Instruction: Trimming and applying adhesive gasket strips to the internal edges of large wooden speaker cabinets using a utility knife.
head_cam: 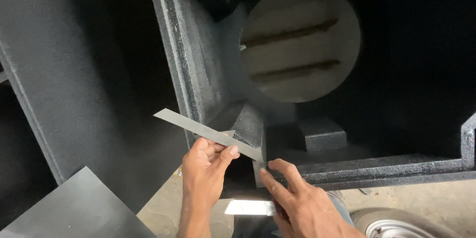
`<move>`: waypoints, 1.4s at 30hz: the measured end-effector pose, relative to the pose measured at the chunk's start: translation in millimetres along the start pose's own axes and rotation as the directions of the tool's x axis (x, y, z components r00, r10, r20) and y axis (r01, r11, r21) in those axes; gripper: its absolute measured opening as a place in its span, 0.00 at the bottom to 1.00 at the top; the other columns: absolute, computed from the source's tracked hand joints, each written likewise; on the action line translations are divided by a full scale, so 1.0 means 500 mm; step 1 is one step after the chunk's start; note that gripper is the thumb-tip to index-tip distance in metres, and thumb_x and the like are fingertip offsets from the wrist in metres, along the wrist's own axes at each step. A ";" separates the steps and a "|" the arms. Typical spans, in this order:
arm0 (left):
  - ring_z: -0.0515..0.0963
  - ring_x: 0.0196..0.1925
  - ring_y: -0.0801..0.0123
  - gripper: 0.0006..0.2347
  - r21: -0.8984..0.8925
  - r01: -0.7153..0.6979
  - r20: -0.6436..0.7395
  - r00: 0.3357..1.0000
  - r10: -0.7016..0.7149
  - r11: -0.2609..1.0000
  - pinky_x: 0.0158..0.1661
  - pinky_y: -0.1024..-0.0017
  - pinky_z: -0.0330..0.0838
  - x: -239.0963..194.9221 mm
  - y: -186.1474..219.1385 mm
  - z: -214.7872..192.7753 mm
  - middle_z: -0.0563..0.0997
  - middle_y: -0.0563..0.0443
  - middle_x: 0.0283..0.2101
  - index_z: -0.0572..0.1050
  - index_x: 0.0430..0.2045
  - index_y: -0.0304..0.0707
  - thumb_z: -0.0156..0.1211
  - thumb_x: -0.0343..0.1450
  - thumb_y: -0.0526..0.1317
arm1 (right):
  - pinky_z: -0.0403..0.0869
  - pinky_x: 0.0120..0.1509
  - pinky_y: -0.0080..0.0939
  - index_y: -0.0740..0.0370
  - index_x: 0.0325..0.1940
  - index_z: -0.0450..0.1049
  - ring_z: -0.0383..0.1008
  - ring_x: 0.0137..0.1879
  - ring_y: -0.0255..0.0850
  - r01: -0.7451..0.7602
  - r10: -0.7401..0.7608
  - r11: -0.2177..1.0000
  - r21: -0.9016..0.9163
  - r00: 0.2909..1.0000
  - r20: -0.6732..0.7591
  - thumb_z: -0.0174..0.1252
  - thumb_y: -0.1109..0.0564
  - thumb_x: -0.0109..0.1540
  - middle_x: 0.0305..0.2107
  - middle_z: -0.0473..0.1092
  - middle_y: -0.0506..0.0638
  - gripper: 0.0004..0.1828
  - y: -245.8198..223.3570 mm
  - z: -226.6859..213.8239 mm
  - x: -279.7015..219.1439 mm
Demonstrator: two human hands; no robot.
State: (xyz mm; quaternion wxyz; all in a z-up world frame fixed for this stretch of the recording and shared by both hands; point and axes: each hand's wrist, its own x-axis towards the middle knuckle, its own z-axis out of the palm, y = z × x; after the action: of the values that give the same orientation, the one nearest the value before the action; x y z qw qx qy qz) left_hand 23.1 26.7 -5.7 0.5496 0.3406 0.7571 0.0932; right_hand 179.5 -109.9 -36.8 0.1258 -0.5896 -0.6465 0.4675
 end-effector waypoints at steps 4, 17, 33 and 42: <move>0.89 0.36 0.68 0.14 0.043 0.020 0.029 0.999 -0.021 0.999 0.47 0.76 0.82 -0.002 0.007 0.001 0.89 0.45 0.32 0.80 0.39 0.34 0.66 0.62 0.37 | 0.78 0.18 0.49 0.55 0.72 0.53 0.77 0.26 0.48 -0.032 0.036 0.998 -0.049 0.997 0.072 0.64 0.59 0.50 0.61 0.52 0.54 0.47 -0.001 0.006 0.003; 0.90 0.37 0.67 0.13 0.034 0.048 -0.003 0.999 -0.048 0.998 0.48 0.75 0.82 -0.006 0.018 0.002 0.89 0.45 0.33 0.80 0.40 0.35 0.66 0.63 0.35 | 0.79 0.21 0.45 0.56 0.74 0.51 0.78 0.32 0.45 -0.061 0.077 0.977 -0.203 0.994 0.075 0.59 0.54 0.58 0.56 0.55 0.53 0.42 -0.021 0.006 0.027; 0.89 0.36 0.71 0.12 0.136 -0.031 -0.001 0.999 0.032 0.990 0.44 0.77 0.81 -0.023 0.048 -0.011 0.90 0.50 0.30 0.80 0.34 0.38 0.69 0.61 0.41 | 0.78 0.23 0.52 0.55 0.74 0.51 0.78 0.33 0.49 -0.074 0.095 0.958 -0.277 0.993 0.064 0.58 0.50 0.58 0.57 0.57 0.54 0.41 -0.027 0.021 0.029; 0.88 0.36 0.70 0.11 0.127 -0.077 0.096 0.993 0.065 0.989 0.43 0.76 0.81 0.005 0.032 -0.020 0.89 0.50 0.30 0.79 0.34 0.38 0.68 0.61 0.40 | 0.79 0.25 0.52 0.54 0.73 0.54 0.77 0.30 0.48 -0.096 0.104 0.948 -0.302 0.995 0.010 0.56 0.51 0.59 0.57 0.57 0.53 0.39 -0.032 0.032 0.023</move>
State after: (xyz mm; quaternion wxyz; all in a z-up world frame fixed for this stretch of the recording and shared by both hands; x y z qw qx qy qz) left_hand 20.3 42.6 4.5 0.5568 0.4064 0.7229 0.0475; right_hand 154.7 -105.0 -37.8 0.0023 -0.6276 -0.6812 0.3769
